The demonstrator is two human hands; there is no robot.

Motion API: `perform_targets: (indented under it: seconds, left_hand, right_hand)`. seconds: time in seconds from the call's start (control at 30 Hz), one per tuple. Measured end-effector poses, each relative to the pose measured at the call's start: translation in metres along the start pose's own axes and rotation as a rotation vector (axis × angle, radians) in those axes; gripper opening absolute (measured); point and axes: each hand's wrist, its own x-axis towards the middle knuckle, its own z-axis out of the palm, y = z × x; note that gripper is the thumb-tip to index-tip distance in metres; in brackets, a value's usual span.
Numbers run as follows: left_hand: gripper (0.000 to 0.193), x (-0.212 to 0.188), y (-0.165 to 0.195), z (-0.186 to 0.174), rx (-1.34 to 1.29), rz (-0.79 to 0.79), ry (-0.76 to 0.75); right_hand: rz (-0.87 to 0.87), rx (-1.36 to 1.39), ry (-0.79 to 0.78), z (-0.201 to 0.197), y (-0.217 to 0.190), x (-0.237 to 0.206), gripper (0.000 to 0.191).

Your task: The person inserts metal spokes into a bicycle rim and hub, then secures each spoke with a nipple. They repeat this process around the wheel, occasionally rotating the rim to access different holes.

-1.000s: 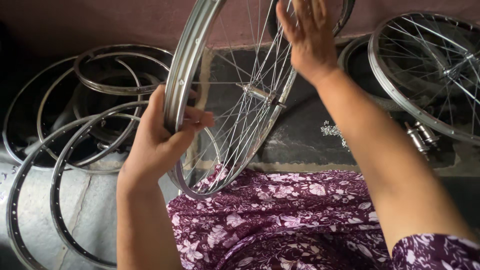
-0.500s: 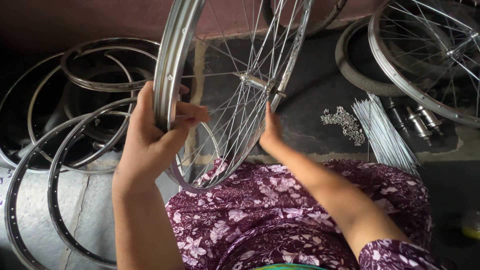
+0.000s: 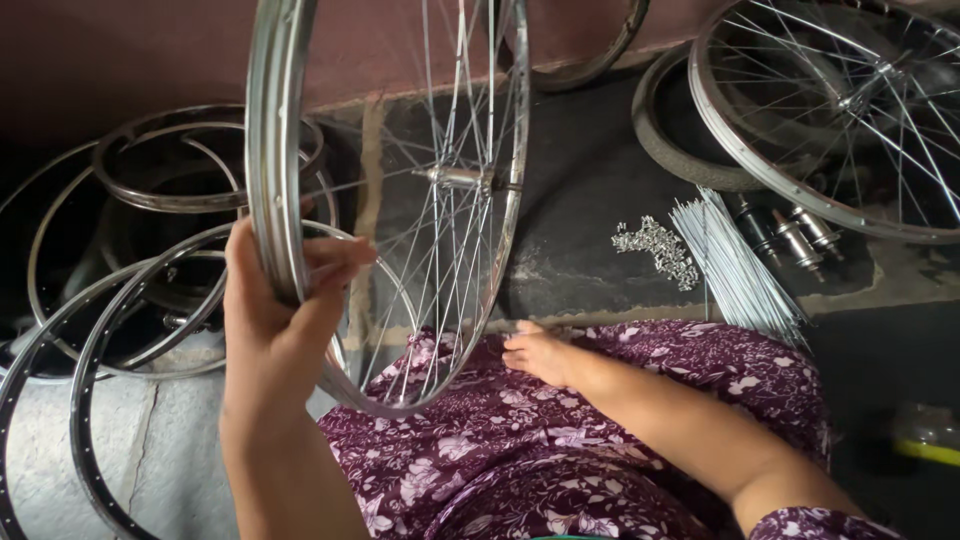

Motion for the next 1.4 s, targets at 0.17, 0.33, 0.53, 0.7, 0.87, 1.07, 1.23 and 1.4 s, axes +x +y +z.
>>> perform_targets:
  seconds: [0.17, 0.33, 0.53, 0.7, 0.87, 1.07, 1.23, 1.4]
  left_hand:
    - [0.071, -0.019, 0.003, 0.032, 0.144, -0.014, 0.167]
    - [0.083, -0.022, 0.01, 0.061, 0.223, -0.028, 0.266]
    - [0.09, -0.014, 0.036, 0.098, 0.249, -0.004, 0.241]
    - [0.086, -0.03, 0.074, 0.117, 0.235, 0.05, 0.346]
    - [0.084, -0.002, 0.084, 0.127, 0.203, 0.503, 0.54]
    - [0.085, 0.04, 0.107, 0.178, 0.013, 0.549, 0.195]
    - [0.088, 0.103, 0.073, 0.251, -0.197, 0.002, -0.419]
    - [0.079, 0.148, 0.005, 0.38, -0.35, -0.117, -0.659]
  right_hand:
    - [0.017, -0.048, -0.131, -0.004, 0.009, 0.033, 0.062]
    - [-0.033, -0.027, -0.173, -0.007, 0.005, 0.041, 0.038]
    - [-0.097, 0.065, -0.148, -0.022, 0.007, 0.038, 0.026]
    - [-0.218, 0.328, -0.124, -0.027, -0.01, 0.015, 0.038]
    - [-0.793, 0.257, -0.001, -0.071, -0.088, -0.041, 0.04]
    - [-1.356, 0.508, 0.253, -0.193, -0.15, -0.168, 0.032]
    - [-1.643, 0.844, 0.476, -0.326, -0.132, -0.26, 0.04]
    - [-1.596, 0.807, 0.805, -0.439, -0.07, -0.292, 0.053]
